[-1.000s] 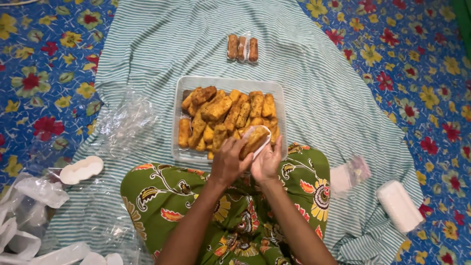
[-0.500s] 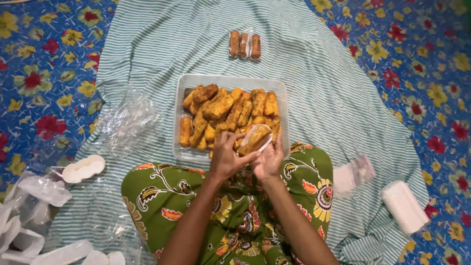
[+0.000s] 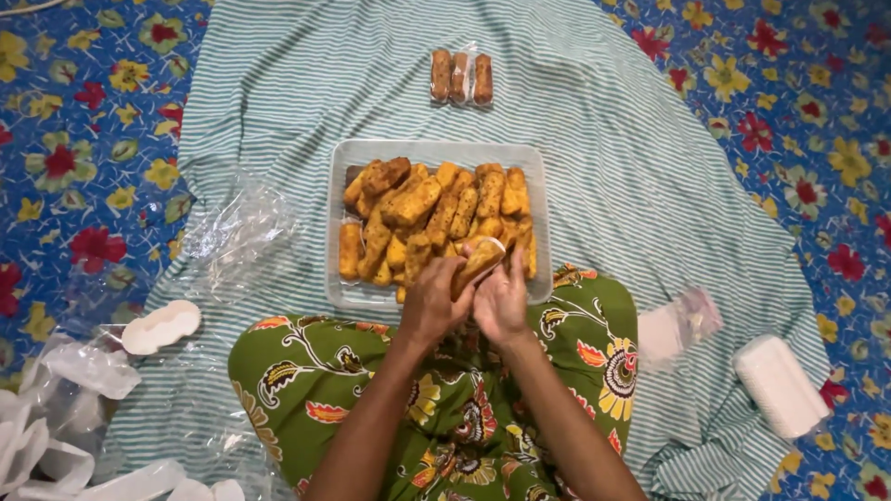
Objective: Packaging individual pieces of fried food into small plastic bags
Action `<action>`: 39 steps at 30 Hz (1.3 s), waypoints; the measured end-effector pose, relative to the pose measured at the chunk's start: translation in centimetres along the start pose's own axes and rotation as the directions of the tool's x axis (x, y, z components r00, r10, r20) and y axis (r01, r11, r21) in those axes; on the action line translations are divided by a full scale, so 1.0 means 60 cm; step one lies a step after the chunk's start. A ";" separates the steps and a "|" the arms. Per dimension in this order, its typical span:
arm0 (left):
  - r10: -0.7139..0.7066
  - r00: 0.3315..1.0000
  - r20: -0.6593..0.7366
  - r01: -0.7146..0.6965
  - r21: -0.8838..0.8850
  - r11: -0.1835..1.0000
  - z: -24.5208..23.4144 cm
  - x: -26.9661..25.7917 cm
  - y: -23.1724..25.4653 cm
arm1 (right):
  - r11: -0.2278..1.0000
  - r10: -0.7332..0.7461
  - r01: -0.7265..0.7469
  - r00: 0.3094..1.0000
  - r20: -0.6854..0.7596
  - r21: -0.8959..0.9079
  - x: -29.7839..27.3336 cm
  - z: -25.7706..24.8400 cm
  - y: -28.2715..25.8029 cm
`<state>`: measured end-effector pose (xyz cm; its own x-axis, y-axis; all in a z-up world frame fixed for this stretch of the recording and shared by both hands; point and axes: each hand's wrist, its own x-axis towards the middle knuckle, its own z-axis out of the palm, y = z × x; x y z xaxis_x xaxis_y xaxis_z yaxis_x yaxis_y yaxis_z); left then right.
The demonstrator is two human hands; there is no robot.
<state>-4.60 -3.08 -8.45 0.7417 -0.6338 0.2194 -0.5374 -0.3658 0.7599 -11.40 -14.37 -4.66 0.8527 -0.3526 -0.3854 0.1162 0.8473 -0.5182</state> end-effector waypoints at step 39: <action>-0.055 0.973 -0.224 0.091 0.150 0.984 -0.072 0.089 -0.072 | 0.969 0.246 -0.245 0.969 0.034 -0.019 0.106 -0.010 -0.038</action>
<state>3.43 -1.96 -7.94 0.8414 -0.4437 0.3086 -0.5222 -0.5201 0.6759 -6.56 -18.82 -6.39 0.8721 -0.1198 -0.4745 -0.1061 0.9002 -0.4223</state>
